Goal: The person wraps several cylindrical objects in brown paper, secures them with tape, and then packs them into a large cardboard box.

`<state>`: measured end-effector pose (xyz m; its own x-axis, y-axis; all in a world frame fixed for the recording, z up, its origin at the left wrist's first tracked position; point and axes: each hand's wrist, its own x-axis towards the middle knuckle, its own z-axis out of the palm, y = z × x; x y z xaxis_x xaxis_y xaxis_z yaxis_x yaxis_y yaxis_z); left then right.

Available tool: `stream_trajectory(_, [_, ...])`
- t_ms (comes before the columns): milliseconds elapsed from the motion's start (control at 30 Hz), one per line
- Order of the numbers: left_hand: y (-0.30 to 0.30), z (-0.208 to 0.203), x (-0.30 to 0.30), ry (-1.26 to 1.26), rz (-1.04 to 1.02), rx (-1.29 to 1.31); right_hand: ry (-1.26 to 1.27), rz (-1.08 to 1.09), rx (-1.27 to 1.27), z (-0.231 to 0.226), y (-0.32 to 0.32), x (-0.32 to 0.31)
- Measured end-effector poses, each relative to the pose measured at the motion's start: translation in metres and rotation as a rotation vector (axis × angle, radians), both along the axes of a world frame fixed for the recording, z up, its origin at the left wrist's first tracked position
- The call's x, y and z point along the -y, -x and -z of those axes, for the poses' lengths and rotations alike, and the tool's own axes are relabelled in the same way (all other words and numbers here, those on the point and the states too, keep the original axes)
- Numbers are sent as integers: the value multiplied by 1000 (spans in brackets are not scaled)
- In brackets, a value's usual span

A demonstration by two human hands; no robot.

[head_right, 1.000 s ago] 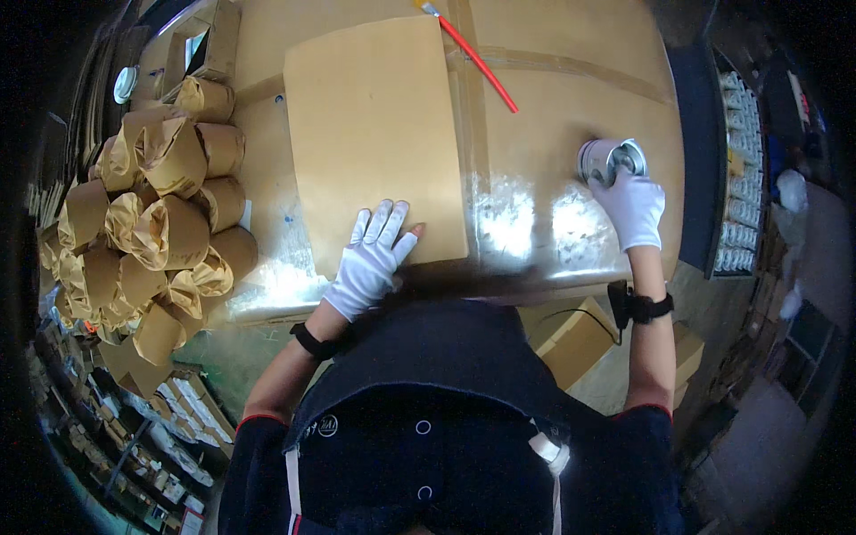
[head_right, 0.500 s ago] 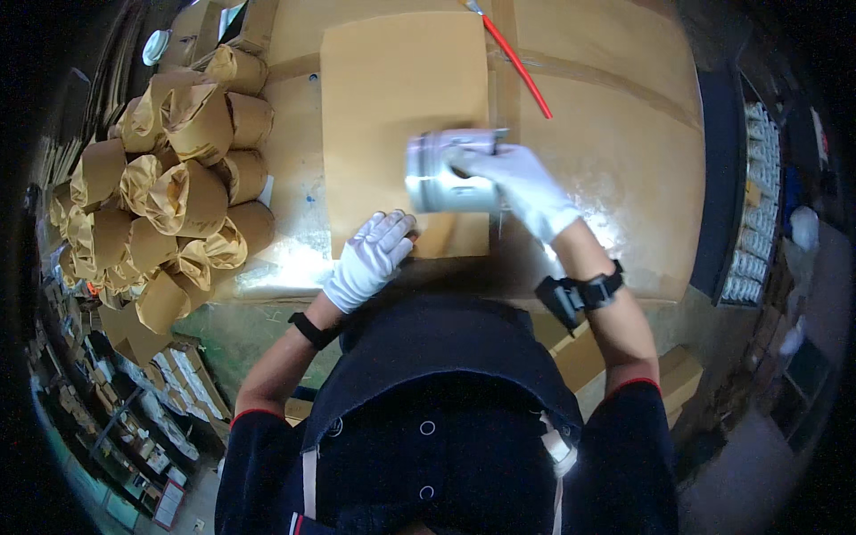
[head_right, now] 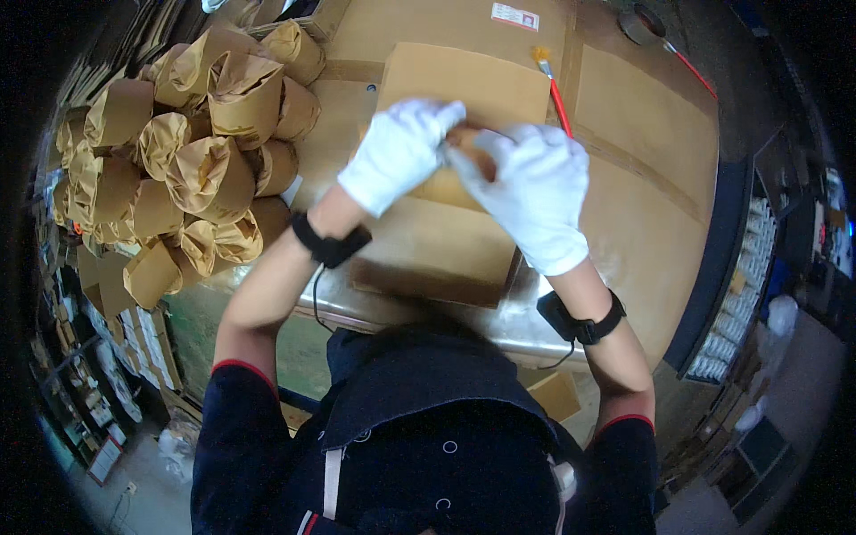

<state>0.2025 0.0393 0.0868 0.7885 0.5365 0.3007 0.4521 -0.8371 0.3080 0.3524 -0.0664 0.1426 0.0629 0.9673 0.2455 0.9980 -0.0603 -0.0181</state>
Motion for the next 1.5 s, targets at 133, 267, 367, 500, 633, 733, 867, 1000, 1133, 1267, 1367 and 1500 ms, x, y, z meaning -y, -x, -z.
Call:
stream_trajectory(133, [-13,-16,-24,-255,107,-96,216,-76,49,30,-20,-31])
stream_trajectory(267, [-9,22,-13,-374,146,-85,604,-130,-452,6,-42,-72])
stream_trajectory(367, [-19,10,-22,-291,175,-156,623,-151,-552,19,-56,-71])
stream_trajectory(500, [-15,-12,4,35,373,-387,773,-138,-647,34,-63,-36])
stream_trajectory(633, [-28,-24,-42,379,430,-447,695,-107,-334,-2,-52,-28])
stream_trajectory(733, [-35,-18,-74,363,114,-473,276,-94,-96,29,-63,-22])
stream_trajectory(867, [-1,40,-45,-126,64,-31,-34,11,-231,64,-59,-29])
stream_trajectory(1000, [-13,61,-46,-363,91,-207,-154,41,-363,83,-53,-25])
stream_trajectory(1133, [-21,61,-39,11,-270,127,-162,89,-403,90,-55,-18])
stream_trajectory(1267, [-49,93,-21,968,-737,354,-287,-42,-336,100,-51,-15])
stream_trajectory(1367, [-58,53,-4,1038,-664,361,-269,-162,-366,116,-84,-11])
stream_trajectory(1500, [-59,59,6,1033,-641,534,51,-81,-577,118,-113,-12])
